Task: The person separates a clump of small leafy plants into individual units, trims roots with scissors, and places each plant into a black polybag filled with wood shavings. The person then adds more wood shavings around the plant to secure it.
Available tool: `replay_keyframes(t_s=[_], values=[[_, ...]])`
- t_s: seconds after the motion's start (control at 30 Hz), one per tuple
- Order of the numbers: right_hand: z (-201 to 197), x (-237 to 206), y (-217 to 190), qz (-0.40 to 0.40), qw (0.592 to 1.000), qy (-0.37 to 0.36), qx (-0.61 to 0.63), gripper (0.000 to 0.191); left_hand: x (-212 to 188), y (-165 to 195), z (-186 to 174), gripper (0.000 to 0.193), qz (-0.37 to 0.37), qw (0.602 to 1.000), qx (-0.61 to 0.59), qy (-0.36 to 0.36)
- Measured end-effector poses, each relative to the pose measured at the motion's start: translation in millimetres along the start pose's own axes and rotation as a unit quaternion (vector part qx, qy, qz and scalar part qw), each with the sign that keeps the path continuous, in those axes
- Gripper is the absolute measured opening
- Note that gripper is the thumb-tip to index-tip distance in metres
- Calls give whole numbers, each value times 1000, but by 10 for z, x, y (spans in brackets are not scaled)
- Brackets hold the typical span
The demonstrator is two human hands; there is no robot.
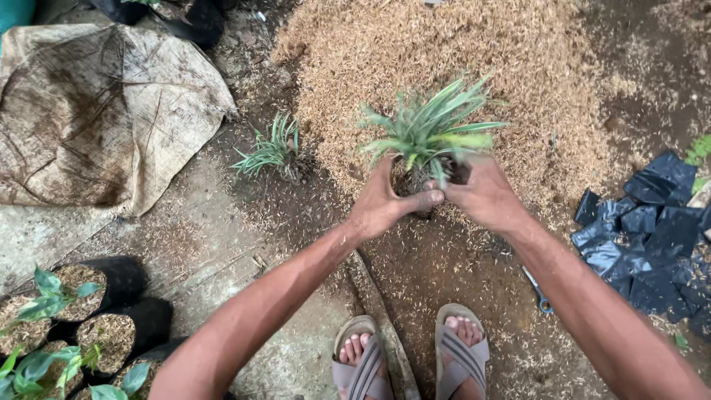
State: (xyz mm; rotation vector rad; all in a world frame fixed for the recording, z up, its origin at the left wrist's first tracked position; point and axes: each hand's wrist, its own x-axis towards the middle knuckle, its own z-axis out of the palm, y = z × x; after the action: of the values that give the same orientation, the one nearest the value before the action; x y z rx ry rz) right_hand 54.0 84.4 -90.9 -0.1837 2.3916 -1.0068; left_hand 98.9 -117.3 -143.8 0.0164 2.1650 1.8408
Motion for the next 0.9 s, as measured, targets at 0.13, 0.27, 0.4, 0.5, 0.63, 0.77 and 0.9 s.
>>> replay_keyframes(t_s=[0.13, 0.27, 0.4, 0.5, 0.63, 0.77, 0.9], values=[[-5, 33, -75, -168, 984, 47, 45, 31, 327, -261, -3, 81, 68, 996, -61, -17], [131, -5, 51, -295, 945, 105, 94, 35, 480, -549, 96, 45, 23, 1000, -5, -14], [274, 58, 262, -208, 967, 130, 69, 22, 546, -519, 295, 42, 150, 985, -44, 71], [408, 87, 411, -254, 952, 150, 88, 25, 469, -347, 323, 57, 228, 961, -94, 123], [457, 77, 608, -313, 933, 168, 60, 33, 341, -98, 299, 50, 271, 900, 243, 240], [381, 60, 705, -207, 971, 78, 86, 30, 325, 30, 329, 22, 93, 982, 76, 146], [240, 46, 651, -171, 957, 8, 233, 40, 307, 54, 374, 25, 118, 981, -26, 152]])
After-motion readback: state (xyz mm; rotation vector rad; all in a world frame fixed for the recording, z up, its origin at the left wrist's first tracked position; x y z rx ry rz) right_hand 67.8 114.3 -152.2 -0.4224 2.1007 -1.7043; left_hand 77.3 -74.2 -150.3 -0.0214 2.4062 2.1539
